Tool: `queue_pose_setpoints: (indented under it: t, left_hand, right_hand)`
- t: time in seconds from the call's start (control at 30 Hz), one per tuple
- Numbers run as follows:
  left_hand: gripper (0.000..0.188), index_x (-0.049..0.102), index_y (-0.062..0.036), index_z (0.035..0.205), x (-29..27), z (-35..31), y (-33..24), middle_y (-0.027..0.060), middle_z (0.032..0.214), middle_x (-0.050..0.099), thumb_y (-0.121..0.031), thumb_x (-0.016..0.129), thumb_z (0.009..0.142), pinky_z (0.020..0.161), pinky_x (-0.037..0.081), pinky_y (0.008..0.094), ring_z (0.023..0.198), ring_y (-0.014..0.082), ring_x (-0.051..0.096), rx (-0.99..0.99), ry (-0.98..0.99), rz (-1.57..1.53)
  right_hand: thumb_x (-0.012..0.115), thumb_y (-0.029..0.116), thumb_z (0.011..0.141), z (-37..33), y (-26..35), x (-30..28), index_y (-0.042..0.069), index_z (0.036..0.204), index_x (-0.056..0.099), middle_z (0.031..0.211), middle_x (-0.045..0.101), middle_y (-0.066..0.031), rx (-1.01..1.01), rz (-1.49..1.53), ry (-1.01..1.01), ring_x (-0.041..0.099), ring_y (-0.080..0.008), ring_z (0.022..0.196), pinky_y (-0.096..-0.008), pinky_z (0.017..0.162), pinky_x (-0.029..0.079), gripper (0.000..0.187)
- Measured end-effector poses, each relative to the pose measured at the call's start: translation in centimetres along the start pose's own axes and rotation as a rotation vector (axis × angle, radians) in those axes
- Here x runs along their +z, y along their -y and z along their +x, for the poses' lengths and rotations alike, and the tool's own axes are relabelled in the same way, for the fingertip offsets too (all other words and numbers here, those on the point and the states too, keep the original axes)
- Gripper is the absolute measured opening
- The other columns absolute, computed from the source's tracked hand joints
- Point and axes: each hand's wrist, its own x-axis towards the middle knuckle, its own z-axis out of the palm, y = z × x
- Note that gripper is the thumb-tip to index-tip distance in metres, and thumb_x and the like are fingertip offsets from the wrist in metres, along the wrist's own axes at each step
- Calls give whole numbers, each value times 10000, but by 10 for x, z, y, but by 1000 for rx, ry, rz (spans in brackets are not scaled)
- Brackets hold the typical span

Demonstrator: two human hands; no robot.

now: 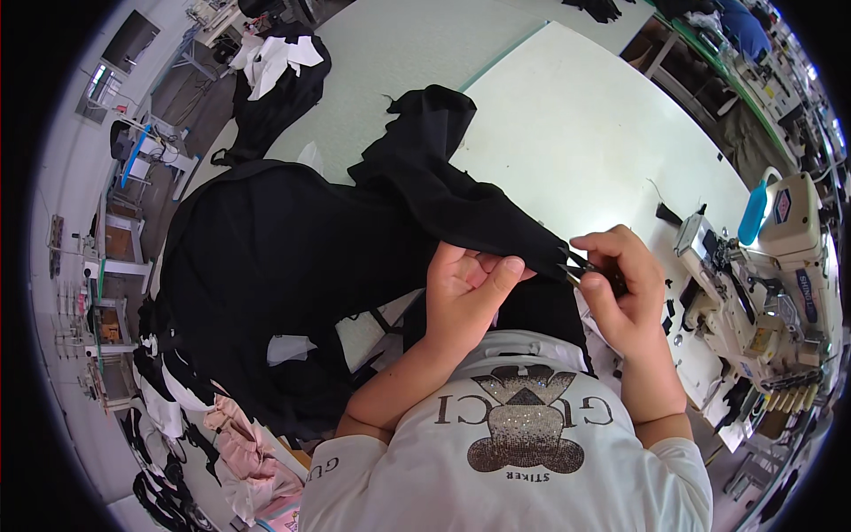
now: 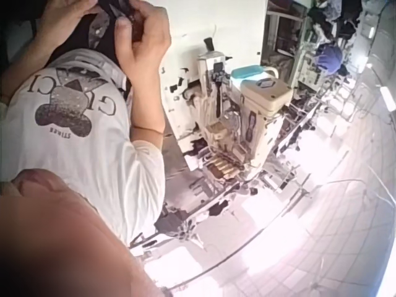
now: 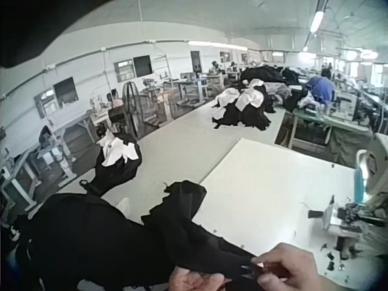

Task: Manually trimming excess threads and inspecting fabric pieces at an industrial work table.

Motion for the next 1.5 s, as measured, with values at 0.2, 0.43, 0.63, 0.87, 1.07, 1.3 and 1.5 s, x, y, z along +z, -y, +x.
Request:
queue_pose_setpoints:
  t: [0.2,0.43,0.63,0.87,1.07,1.3,1.5]
  left_hand:
    - [327,452,24,1180,-1,-7,3,148,1091,585,94,543,874,859,541,347,998,207,612,51,48,39]
    - [308,462,36,1156,0,-8,3,152,1063,596,109,545,869,840,538,331,977,202,615,75,47,71]
    - [316,464,38,1151,-1,-8,2,143,1049,600,104,570,860,833,533,316,959,190,617,69,51,82]
    - [360,489,29,1154,-3,-10,3,126,1026,611,60,644,830,817,549,312,942,186,622,-73,-23,12]
    - [348,535,9,1118,-5,-13,8,97,1032,612,32,685,805,799,572,332,938,190,625,-236,-48,-167]
    - [345,531,19,1121,-4,-15,9,104,1065,597,44,674,808,777,587,342,943,185,620,-170,-13,-107]
    - [408,512,21,1174,0,-16,7,102,1063,600,19,688,806,771,586,348,913,181,627,-193,-37,-106]
  right_hand:
    - [733,106,739,11,-8,3,-7,883,624,724,582,-98,-155,48,87,564,-199,589,-274,520,431,213]
    - [753,147,740,13,-9,7,-7,864,627,707,577,-99,-224,51,102,558,-200,560,-279,486,419,234]
    - [761,162,732,13,-13,5,-5,851,639,711,595,-105,-277,76,50,571,-202,576,-271,498,429,239]
    - [761,145,722,11,-12,4,-5,857,646,717,600,-103,-269,81,61,576,-192,584,-260,505,430,233]
    - [759,135,719,4,-14,0,1,869,648,739,595,-90,-157,196,63,563,-158,582,-247,508,421,230]
    - [761,121,715,8,-16,7,-2,874,647,742,597,-91,-261,178,63,558,-155,578,-243,504,417,231]
    - [761,106,715,1,-21,7,0,877,648,747,597,-85,-216,213,56,558,-144,573,-242,496,410,224]
